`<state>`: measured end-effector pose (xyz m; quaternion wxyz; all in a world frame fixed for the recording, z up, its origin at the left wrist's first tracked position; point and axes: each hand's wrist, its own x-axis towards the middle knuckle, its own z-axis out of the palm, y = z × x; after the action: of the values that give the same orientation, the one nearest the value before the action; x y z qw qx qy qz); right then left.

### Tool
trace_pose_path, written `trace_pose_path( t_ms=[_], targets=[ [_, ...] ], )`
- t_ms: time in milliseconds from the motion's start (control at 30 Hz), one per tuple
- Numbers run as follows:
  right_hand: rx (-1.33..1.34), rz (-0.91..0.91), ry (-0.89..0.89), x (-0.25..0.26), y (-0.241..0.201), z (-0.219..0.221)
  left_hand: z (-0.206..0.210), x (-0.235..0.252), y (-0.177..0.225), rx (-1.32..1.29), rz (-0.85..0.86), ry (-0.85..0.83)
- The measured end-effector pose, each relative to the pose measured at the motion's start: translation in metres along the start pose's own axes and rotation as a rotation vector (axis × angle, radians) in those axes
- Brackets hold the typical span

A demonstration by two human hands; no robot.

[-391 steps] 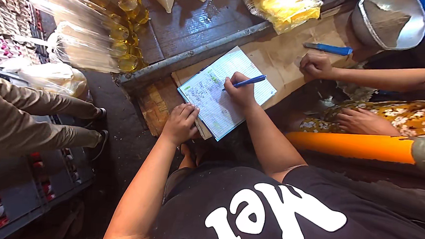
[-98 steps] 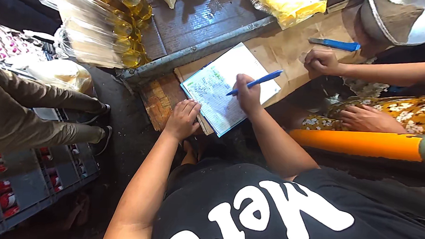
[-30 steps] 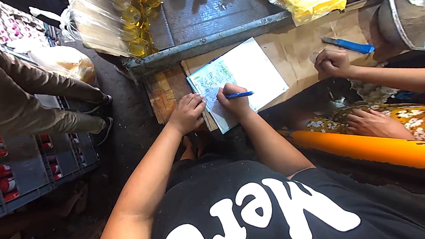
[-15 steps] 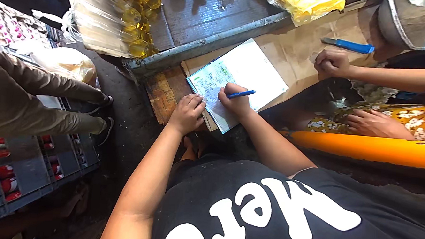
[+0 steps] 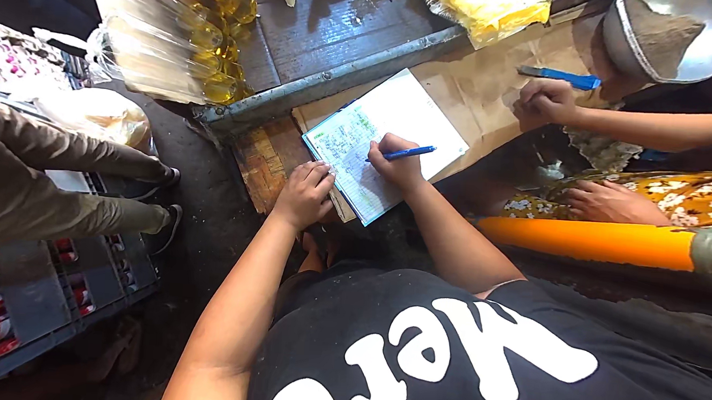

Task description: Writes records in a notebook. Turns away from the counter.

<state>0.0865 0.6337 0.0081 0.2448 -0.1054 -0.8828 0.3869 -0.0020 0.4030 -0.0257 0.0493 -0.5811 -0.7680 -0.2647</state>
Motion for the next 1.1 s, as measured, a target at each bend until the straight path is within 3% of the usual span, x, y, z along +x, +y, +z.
trace_pose_path(
  t_ms=[467,633,800,1100],
  targets=[
    [-0.108,-0.037,-0.046,-0.002,0.003,0.004,0.002,-0.001,-0.001,0.004,-0.003,0.0],
    [0.211,0.13,0.06,0.01,0.009,-0.016,-0.001,0.001,0.0,0.003,0.001,0.004],
    [0.077,0.093,0.071,0.02,0.026,-0.03,0.001,0.001,0.0,0.012,0.007,0.02],
    [0.062,0.066,0.087,0.017,0.027,-0.027,0.001,0.0,0.0,0.02,0.008,0.024]
  ],
)
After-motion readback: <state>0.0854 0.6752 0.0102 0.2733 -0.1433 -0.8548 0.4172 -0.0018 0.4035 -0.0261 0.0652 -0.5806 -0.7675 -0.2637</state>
